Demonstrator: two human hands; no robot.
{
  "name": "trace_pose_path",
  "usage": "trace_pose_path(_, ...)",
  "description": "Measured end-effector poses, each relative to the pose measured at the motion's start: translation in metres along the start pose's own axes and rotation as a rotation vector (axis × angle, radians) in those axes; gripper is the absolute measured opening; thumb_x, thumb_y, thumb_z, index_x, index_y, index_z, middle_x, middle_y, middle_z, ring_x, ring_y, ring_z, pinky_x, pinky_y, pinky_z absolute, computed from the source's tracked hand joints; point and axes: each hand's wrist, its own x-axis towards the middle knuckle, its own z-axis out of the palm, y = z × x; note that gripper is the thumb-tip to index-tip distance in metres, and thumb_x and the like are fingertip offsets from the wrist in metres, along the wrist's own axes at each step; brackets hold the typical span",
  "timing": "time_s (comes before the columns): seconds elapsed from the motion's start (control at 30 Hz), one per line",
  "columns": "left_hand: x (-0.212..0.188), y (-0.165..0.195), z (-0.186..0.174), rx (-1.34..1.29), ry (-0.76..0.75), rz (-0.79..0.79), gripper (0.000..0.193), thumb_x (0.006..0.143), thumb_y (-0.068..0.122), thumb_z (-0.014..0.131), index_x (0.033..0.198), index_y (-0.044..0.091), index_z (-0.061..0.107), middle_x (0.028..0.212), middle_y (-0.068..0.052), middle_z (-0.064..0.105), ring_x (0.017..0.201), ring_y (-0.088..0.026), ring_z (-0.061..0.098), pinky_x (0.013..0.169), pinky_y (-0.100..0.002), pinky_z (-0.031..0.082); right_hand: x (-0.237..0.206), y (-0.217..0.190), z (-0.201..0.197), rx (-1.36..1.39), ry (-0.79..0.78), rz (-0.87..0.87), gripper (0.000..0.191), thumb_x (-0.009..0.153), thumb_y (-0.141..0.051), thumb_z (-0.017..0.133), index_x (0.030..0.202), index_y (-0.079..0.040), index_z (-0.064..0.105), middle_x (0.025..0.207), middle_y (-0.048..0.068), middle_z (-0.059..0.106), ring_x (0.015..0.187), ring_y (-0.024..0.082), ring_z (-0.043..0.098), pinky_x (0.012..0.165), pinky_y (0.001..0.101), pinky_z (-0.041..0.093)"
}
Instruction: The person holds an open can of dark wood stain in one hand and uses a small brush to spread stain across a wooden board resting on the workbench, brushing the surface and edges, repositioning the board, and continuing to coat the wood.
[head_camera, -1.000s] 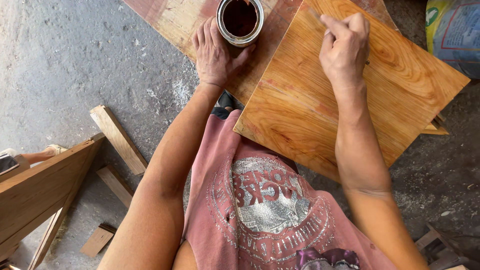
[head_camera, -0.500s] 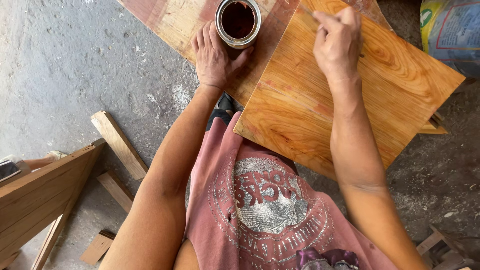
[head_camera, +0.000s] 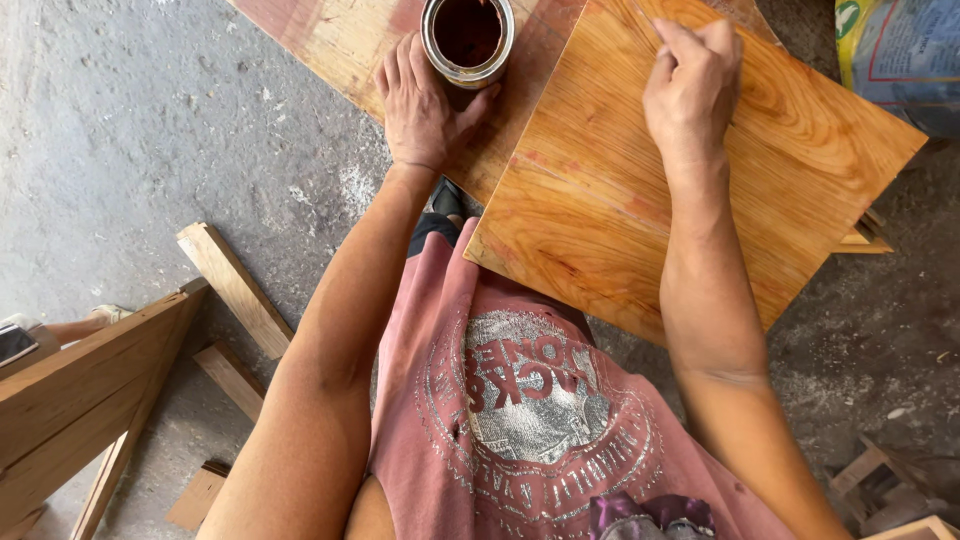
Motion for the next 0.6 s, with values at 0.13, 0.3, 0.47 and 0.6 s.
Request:
trace_pose_path(0.13, 0.003, 0.001, -0.002, -0.007, 0.026, 0.025, 0.096, 0.086, 0.062, 0.085, 0.145, 0.001, 0.039, 0.141, -0.015, 0.051, 0.135, -0.036, 0.042, 0.117, -0.050, 0.028, -0.030, -0.016, -0.021, 0.050, -0.059, 0.024, 0.025, 0.096, 0.001, 0.069, 0.117, -0.006, 0.081, 0.095, 0.015, 0.060, 0.094, 0.031, 0.060, 0.081, 0.0408, 0.050)
trace_pose_path(0.3, 0.006, 0.001, 0.003, 0.100, -0.113, -0.113, 0.105, 0.081, 0.066, 0.087, 0.144, -0.002, 0.038, 0.132, -0.022, 0.052, 0.130, -0.042, 0.043, 0.118, -0.053, 0.028, -0.118, -0.047, -0.058, 0.160, -0.016, 0.159, 0.021, 0.097, -0.001, 0.068, 0.115, -0.005, 0.078, 0.093, 0.014, 0.063, 0.091, 0.031, 0.063, 0.080, 0.0413, 0.053)
trace_pose_path(0.47, 0.008, 0.007, 0.000, 0.045, 0.022, 0.036, 0.112, 0.078, 0.052, 0.091, 0.150, -0.006, 0.029, 0.138, -0.028, 0.049, 0.129, -0.046, 0.043, 0.111, -0.056, 0.031, -0.229, -0.050, -0.103, 0.230, 0.136, 0.493, 0.019, 0.100, -0.005, 0.067, 0.117, -0.004, 0.075, 0.099, 0.015, 0.067, 0.085, 0.030, 0.067, 0.072, 0.0384, 0.054)
trace_pose_path(0.6, -0.003, 0.014, -0.015, -0.569, 0.003, 0.072, 0.100, 0.094, 0.029, 0.092, 0.159, -0.002, 0.023, 0.150, -0.025, 0.037, 0.143, -0.040, 0.045, 0.124, -0.051, 0.039, -0.316, -0.028, -0.142, 0.046, 0.286, 0.619, 0.015, 0.102, -0.007, 0.070, 0.116, -0.002, 0.074, 0.100, 0.017, 0.067, 0.088, 0.033, 0.067, 0.077, 0.0411, 0.054)
